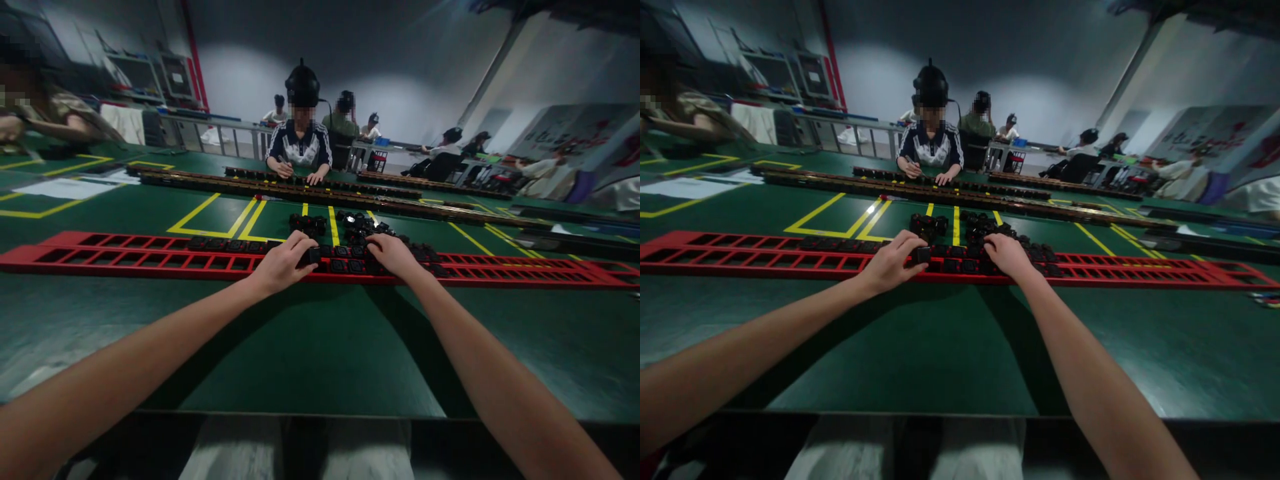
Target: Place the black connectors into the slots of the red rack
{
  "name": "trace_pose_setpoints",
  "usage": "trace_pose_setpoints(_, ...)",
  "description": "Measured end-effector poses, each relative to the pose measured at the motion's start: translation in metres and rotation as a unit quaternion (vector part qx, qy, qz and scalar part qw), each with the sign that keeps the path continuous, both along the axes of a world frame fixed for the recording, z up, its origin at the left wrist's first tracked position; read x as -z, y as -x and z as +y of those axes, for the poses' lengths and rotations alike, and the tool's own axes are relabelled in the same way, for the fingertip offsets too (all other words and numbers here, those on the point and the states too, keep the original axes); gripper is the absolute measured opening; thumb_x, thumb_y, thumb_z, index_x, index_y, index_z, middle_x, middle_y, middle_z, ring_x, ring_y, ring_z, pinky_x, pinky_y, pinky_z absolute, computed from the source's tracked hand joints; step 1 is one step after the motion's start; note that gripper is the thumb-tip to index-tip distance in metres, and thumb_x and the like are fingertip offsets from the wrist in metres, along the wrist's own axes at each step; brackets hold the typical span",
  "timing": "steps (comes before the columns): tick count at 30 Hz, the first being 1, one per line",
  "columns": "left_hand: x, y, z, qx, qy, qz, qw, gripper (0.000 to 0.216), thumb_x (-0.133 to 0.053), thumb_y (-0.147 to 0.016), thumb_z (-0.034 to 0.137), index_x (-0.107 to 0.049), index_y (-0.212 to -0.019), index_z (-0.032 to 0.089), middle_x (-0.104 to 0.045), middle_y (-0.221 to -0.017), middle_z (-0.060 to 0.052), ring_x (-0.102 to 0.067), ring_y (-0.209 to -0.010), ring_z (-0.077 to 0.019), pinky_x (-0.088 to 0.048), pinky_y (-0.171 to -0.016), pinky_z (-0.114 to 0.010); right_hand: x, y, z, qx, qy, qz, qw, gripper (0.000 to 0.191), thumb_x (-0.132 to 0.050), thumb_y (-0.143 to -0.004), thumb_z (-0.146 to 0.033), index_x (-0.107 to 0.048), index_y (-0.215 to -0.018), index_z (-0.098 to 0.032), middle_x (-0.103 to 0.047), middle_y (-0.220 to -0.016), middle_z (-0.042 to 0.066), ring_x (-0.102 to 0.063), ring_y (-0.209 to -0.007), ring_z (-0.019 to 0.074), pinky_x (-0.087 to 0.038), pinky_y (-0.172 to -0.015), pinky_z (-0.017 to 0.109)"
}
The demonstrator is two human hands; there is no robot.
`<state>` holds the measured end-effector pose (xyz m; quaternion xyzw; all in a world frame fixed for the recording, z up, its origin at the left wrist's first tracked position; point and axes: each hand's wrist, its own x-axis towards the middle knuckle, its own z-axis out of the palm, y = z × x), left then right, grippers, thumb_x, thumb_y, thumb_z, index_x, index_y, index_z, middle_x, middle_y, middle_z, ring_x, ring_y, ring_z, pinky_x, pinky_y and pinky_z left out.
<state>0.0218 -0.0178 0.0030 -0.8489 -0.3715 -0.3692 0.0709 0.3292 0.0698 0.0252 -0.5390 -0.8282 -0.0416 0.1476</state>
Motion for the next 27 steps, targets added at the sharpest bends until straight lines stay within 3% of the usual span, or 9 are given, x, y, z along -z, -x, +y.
trace_pose_setpoints(5, -0.0038, 0.0014, 0.0025, -0.002, -0.032, 0.038, 0.999, 0.035, -0.072, -0.089, 0.029, -0.054, -0.118, 0.019, -0.064, -0.114, -0.008, -0.059, -0.105, -0.0268, -0.052, -0.090, -0.045, -0.0005, 0.0002, 0.0006, -0.007, -0.005, -0.009, 1.000, 0.035, -0.048, -0.097, -0.026, -0.068, -0.124, -0.015, -0.069, -0.126, 0.011, -0.063, -0.116, 0.0246, -0.044, -0.106, 0.035)
trace_pose_setpoints(14, 0.0013, 0.0007, 0.0017, 0.055, 0.027, -0.012, 0.998, 0.042, -0.065, -0.088, 0.009, -0.048, -0.124, 0.022, -0.055, -0.123, -0.008, -0.060, -0.115, -0.0237, -0.055, -0.095, -0.041, -0.0006, 0.0008, 0.0003, -0.005, -0.002, -0.006, 1.000, 0.036, -0.048, -0.097, -0.026, -0.068, -0.125, -0.014, -0.069, -0.126, 0.012, -0.064, -0.116, 0.0259, -0.044, -0.106, 0.037)
trace_pose_setpoints(20, 0.0026, 0.0011, 0.0029, 0.058, 0.014, -0.004, 0.998, 0.052, -0.064, -0.086, 0.006, -0.046, -0.132, 0.021, -0.052, -0.126, -0.010, -0.059, -0.116, -0.0247, -0.054, -0.099, -0.043, 0.0009, 0.0009, 0.0009, -0.004, -0.007, -0.009, 1.000, 0.036, -0.048, -0.098, -0.026, -0.067, -0.126, -0.015, -0.069, -0.126, 0.011, -0.063, -0.116, 0.0251, -0.044, -0.107, 0.037)
trace_pose_setpoints(27, 0.0006, 0.0016, 0.0009, 0.063, 0.005, 0.020, 0.998, 0.047, -0.064, -0.087, 0.009, -0.050, -0.130, 0.020, -0.056, -0.124, -0.010, -0.061, -0.114, -0.0252, -0.055, -0.096, -0.044, 0.0001, 0.0027, -0.0024, 0.002, -0.006, -0.009, 1.000, 0.034, -0.047, -0.098, -0.027, -0.068, -0.123, -0.015, -0.070, -0.124, 0.011, -0.064, -0.115, 0.0258, -0.045, -0.106, 0.038)
